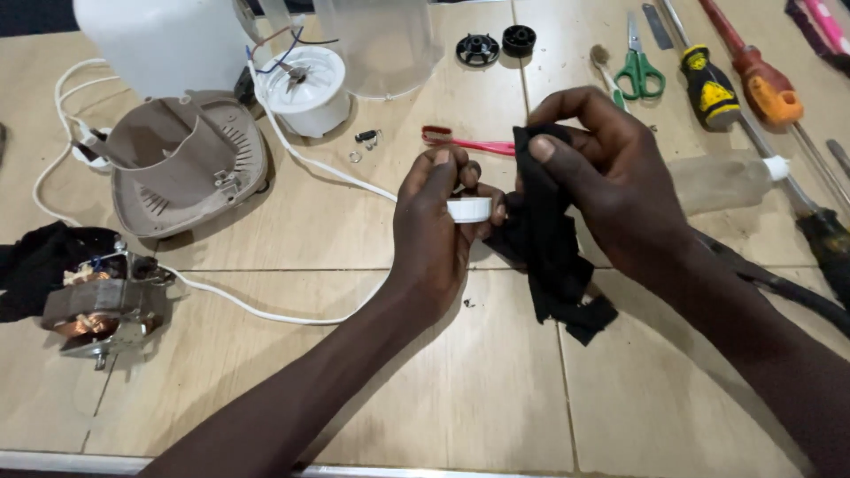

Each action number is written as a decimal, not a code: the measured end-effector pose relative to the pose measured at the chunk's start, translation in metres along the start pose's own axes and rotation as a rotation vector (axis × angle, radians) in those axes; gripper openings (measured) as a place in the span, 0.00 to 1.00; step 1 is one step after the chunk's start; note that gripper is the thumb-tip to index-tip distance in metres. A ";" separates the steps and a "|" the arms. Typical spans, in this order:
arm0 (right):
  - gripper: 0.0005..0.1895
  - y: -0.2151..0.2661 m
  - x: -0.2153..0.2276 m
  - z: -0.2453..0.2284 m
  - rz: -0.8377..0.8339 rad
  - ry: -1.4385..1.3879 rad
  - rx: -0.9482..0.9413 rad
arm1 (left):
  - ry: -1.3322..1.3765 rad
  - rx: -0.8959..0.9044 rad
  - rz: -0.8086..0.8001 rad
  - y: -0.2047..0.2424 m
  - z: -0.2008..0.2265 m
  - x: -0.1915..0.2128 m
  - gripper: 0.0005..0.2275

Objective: Cleaning a small white plastic component from an appliance using a toothbrush and a cloth.

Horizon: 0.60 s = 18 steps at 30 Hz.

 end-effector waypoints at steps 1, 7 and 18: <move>0.12 -0.001 -0.003 -0.006 -0.002 0.000 0.004 | -0.002 -0.004 0.000 -0.002 0.000 0.002 0.06; 0.09 0.003 -0.042 -0.020 -0.178 0.377 0.223 | 0.076 0.028 0.159 -0.004 -0.008 0.019 0.05; 0.06 0.006 -0.044 -0.005 -0.022 0.110 0.080 | 0.045 -0.021 0.277 -0.002 -0.008 0.024 0.04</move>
Point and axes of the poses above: each hand's wrist, its own y-axis away from the middle knuckle, its own x-axis out of the back of the hand, z = x × y, the point moved 7 cm from there along -y, towards the middle knuckle, and after that the axes turned 12 degrees about -z, right-handed, at the moved point
